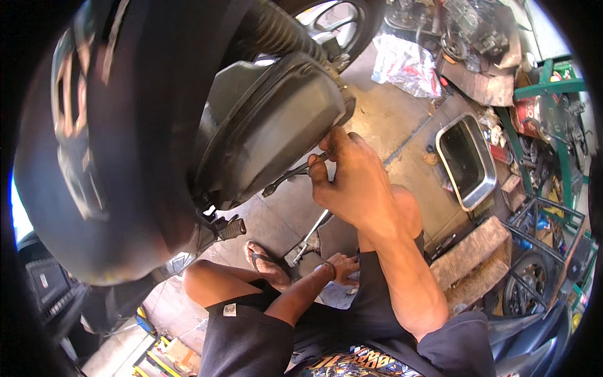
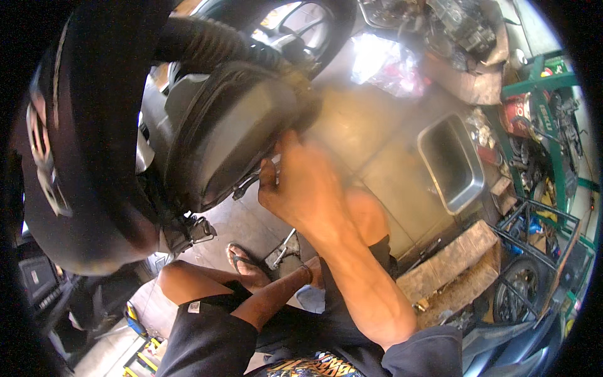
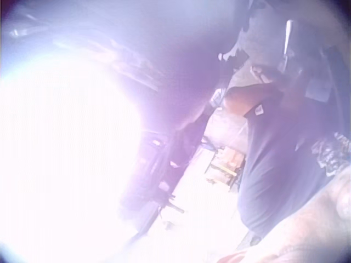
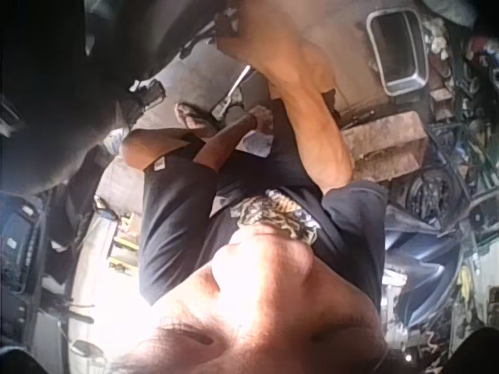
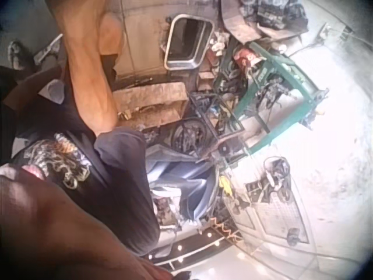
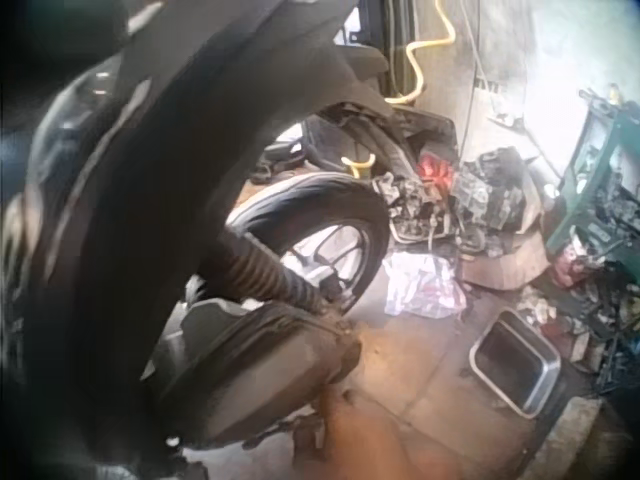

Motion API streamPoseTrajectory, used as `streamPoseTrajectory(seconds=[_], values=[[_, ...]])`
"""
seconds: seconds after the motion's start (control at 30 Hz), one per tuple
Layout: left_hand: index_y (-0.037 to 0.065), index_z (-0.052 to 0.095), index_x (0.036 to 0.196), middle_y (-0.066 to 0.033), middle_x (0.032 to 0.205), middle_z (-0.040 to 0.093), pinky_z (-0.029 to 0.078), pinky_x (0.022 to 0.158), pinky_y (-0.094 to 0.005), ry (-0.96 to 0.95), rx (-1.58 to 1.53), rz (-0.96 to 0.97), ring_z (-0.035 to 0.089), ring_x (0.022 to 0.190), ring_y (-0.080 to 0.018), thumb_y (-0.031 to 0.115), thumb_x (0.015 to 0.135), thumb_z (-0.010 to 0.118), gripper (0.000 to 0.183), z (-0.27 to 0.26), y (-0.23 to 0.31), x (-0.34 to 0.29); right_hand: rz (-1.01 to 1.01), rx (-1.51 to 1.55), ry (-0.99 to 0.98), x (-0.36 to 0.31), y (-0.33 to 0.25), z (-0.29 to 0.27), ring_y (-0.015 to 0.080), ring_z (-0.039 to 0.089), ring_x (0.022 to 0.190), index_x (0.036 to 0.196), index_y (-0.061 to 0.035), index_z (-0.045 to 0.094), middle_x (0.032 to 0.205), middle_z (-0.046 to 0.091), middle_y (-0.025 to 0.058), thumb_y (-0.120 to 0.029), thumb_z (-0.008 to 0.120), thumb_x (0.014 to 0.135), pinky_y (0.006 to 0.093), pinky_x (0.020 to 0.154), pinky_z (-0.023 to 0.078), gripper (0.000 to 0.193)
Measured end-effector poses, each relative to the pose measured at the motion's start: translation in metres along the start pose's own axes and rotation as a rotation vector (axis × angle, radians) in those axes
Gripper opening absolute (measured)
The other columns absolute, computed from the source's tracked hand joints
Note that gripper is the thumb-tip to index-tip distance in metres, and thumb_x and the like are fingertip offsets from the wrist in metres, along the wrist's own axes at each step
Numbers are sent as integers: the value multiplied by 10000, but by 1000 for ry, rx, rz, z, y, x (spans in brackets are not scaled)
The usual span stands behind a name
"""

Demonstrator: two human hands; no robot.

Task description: The person works on a motorcycle by removing a plastic cover near the fuel tank using a screwdriver, then lifts the cover to access the internal components.

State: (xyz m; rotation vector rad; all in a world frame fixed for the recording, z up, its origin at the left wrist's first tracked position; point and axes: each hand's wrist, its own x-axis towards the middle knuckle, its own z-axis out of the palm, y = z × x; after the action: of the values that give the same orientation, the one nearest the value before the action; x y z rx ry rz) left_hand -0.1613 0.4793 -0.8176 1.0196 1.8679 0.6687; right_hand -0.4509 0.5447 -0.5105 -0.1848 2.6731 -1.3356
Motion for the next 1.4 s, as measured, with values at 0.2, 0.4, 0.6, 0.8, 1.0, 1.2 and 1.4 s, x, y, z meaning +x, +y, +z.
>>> streamPoseTrajectory(seconds=[0.2,0.4,0.6,0.8,1.0,1.2,1.4], values=[[105,638,1292,-172,1268,659,543,939,-510,-111,97,32,680,1123,-369,565,848,725,645,-4,1,10,-130,34,23,-20,2,4,396,687,823,990,15,639,888,684,231,-159,728,866,468,748,534,231],[87,639,1295,-183,1285,656,539,955,-507,-119,155,-184,669,1144,-376,509,872,716,602,-15,10,3,-205,-64,23,-30,3,18,416,688,865,974,-1,653,900,702,230,-211,731,855,501,776,532,254],[69,641,1298,-193,1302,653,536,970,-503,-46,176,-557,658,1165,-382,454,896,706,559,-59,34,-16,-302,-110,30,-47,0,18,433,670,921,964,-12,661,898,700,231,-213,728,844,504,814,525,244],[52,642,1300,-204,1319,650,532,986,-500,359,318,-756,647,1186,-389,398,921,697,517,-227,109,-74,-337,21,152,-42,8,10,445,681,939,953,3,677,928,716,250,-195,714,833,524,831,541,234],[61,664,1237,-212,1219,662,516,972,-498,932,575,-385,644,1115,-415,361,883,751,472,-330,217,-216,-433,141,276,-44,8,15,377,707,773,856,-1,690,792,709,192,-183,737,802,448,739,557,195],[60,630,1242,-185,1249,612,452,992,-508,1897,1006,-423,566,1179,-377,344,869,731,480,-385,264,-318,-600,182,360,-55,-14,13,388,675,791,835,-7,673,833,683,200,-73,697,790,475,748,538,83],[16,636,1235,-239,1257,573,406,1057,-532,2088,761,-702,526,1219,-425,355,918,660,465,-384,173,-376,-855,203,391,-88,-72,-12,370,662,782,826,-7,660,837,659,185,-33,678,802,454,730,533,39]])
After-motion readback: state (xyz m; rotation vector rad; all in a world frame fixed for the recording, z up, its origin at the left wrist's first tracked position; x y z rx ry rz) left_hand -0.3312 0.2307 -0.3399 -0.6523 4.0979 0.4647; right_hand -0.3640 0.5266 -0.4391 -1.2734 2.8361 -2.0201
